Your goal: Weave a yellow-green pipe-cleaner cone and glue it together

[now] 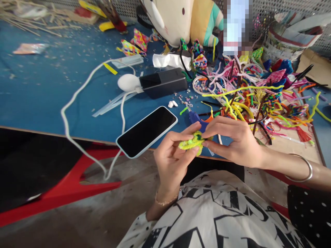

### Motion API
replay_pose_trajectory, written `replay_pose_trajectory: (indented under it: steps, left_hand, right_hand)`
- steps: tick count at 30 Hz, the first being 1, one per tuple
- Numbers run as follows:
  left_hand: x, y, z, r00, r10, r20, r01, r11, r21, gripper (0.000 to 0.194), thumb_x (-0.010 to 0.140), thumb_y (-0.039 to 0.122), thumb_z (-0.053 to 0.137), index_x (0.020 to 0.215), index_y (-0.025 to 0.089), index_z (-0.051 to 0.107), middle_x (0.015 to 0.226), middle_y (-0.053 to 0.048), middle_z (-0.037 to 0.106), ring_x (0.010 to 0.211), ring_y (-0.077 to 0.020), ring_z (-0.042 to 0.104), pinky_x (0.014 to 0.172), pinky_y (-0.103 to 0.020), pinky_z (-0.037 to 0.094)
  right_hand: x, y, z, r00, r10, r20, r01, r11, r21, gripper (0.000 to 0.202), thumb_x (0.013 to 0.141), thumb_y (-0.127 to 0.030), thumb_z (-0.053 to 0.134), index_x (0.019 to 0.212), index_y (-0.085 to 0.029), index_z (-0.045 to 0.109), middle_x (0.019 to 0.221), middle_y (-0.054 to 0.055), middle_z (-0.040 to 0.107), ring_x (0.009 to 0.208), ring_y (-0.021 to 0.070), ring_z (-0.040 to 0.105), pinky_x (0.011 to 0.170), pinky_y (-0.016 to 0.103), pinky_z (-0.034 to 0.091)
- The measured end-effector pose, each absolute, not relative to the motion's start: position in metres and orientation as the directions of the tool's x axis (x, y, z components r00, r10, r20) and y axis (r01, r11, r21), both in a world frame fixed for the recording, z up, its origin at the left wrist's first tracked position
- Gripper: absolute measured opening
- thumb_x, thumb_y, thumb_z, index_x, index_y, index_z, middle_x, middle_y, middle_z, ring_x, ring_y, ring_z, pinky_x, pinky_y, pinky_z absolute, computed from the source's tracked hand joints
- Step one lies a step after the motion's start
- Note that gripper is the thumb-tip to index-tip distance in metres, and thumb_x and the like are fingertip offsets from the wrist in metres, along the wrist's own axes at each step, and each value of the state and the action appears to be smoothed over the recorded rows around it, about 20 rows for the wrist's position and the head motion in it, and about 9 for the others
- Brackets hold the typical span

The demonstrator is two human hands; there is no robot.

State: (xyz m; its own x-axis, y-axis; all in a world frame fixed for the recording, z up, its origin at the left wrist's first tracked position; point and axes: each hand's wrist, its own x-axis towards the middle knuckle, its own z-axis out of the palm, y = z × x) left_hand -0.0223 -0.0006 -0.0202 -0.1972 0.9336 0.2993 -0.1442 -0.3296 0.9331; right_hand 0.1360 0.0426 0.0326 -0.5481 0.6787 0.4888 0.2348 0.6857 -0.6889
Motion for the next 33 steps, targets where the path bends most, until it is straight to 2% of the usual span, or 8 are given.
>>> replay_pose_trajectory:
  steps: [10, 18, 33]
  left_hand:
    - [-0.0235, -0.0007, -0.0229, -0.225, 0.921, 0.317, -0.113, -0.348, 0.931, 0.012, 0.075, 0.02, 0.074, 0.085, 0.024, 0.068, 0.098, -0.003, 0.076, 0.103, -0.0245, 0.07, 0.082, -0.036, 0.062]
    - [-0.0245, 0.0013, -0.0196, -0.231, 0.924, 0.305, -0.15, -0.344, 0.927, 0.013, 0.072, 0.025, 0.078, 0.083, 0.026, 0.072, 0.098, -0.003, 0.076, 0.097, -0.0253, 0.072, 0.076, -0.035, 0.064]
    - [-0.0246, 0.0019, -0.0171, -0.224, 0.92, 0.321, -0.195, -0.365, 0.911, 0.015, 0.072, 0.018, 0.077, 0.083, 0.028, 0.075, 0.097, -0.002, 0.077, 0.098, -0.0264, 0.071, 0.082, -0.041, 0.062]
  right_hand:
    - [0.1357, 0.0418, 0.0318, -0.547, 0.669, 0.504, 0.228, 0.698, -0.679, 0.005, 0.085, -0.01, 0.061, 0.082, -0.014, 0.064, 0.08, 0.002, 0.065, 0.073, 0.0089, 0.061, 0.068, 0.023, 0.051]
    - [0.1358, 0.0415, 0.0325, -0.556, 0.657, 0.509, 0.23, 0.71, -0.666, 0.006, 0.086, -0.011, 0.059, 0.083, -0.014, 0.063, 0.082, 0.003, 0.066, 0.074, 0.0088, 0.061, 0.066, 0.022, 0.051]
    - [0.1348, 0.041, 0.031, -0.551, 0.647, 0.527, 0.225, 0.723, -0.653, 0.006, 0.085, -0.008, 0.06, 0.082, -0.013, 0.064, 0.08, 0.003, 0.065, 0.074, 0.0088, 0.061, 0.068, 0.021, 0.051]
